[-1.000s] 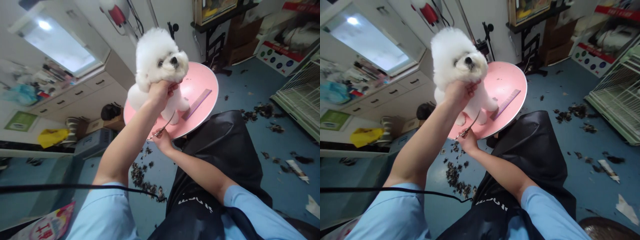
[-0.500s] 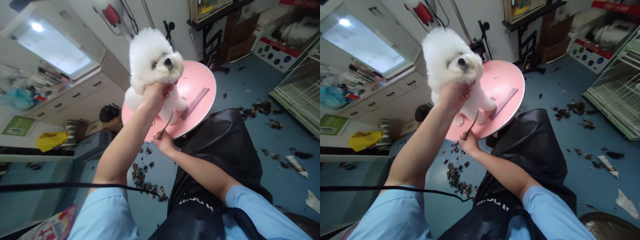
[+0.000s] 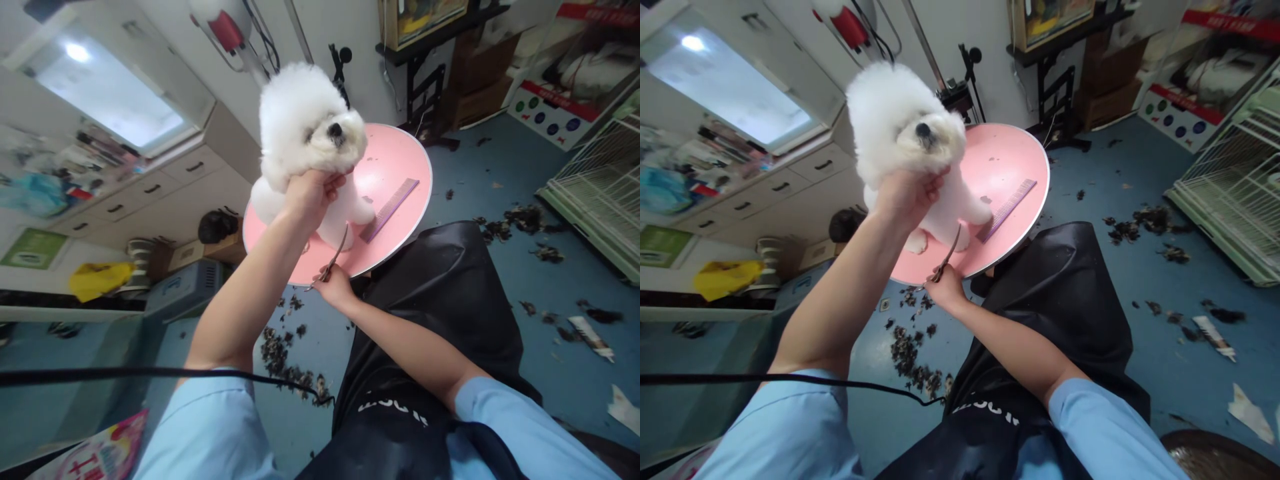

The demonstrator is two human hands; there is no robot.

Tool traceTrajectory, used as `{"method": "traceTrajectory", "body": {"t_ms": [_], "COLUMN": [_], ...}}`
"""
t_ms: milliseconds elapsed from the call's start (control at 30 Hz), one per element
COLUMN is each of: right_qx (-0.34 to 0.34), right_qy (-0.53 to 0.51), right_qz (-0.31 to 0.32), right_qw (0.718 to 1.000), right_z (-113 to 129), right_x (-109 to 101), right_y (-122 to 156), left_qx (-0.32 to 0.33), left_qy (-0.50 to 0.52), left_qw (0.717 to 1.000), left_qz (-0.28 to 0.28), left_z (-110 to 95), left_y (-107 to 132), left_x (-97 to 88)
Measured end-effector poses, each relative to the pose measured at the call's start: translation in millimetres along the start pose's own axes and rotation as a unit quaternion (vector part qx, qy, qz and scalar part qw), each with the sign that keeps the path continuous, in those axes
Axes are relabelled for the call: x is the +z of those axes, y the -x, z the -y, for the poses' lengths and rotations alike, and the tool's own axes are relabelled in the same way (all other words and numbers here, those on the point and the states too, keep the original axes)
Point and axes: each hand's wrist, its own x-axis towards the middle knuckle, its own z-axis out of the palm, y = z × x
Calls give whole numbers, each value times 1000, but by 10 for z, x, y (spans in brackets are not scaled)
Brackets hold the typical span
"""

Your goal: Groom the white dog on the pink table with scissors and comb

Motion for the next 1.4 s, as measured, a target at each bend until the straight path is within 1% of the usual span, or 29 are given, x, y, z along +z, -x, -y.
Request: {"method": "traceTrajectory", "body": {"t_ms": [133, 267, 367, 533, 667, 767, 867, 933, 1100, 1233, 1400], "right_qx": [-11, 11, 6, 51, 57, 32, -10, -14, -34, -30, -32], "right_qy": [2, 24, 10, -13, -41, -16, 52, 80, 99, 118, 108], "right_qz": [30, 11, 27, 32, 80, 92, 103, 115, 152, 155, 191], "right_qw": [999, 1000, 1000, 998, 994, 995, 993, 990, 983, 980, 975], "right_z": [-24, -39, -50, -86, -118, -108, -81, -71, -84, -94, -86], "right_x": [-32, -65, -82, -96, -206, -385, -563, -641, -722, -765, -818], "right_y": [-12, -23, -35, -39, 16, 51, 39, 16, -23, -45, -66], "left_qx": [-3, 0, 0, -10, -15, -12, 24, 37, 25, 0, 4], "left_qy": [15, 25, 26, 26, 42, 54, 53, 53, 57, 50, 49], "left_qw": [1000, 1000, 1000, 1000, 999, 998, 998, 998, 998, 998, 998], "left_qz": [-2, -3, -6, -6, -12, -10, -3, 1, -11, -33, -38], "left_z": [27, 40, 36, 32, 37, 67, 104, 111, 76, 57, 38], "left_y": [-27, -51, -50, -47, -35, -48, -70, -68, -20, -6, 24], "left_x": [-8, -12, -11, -18, -16, -26, -51, -66, -80, -88, -97]}}
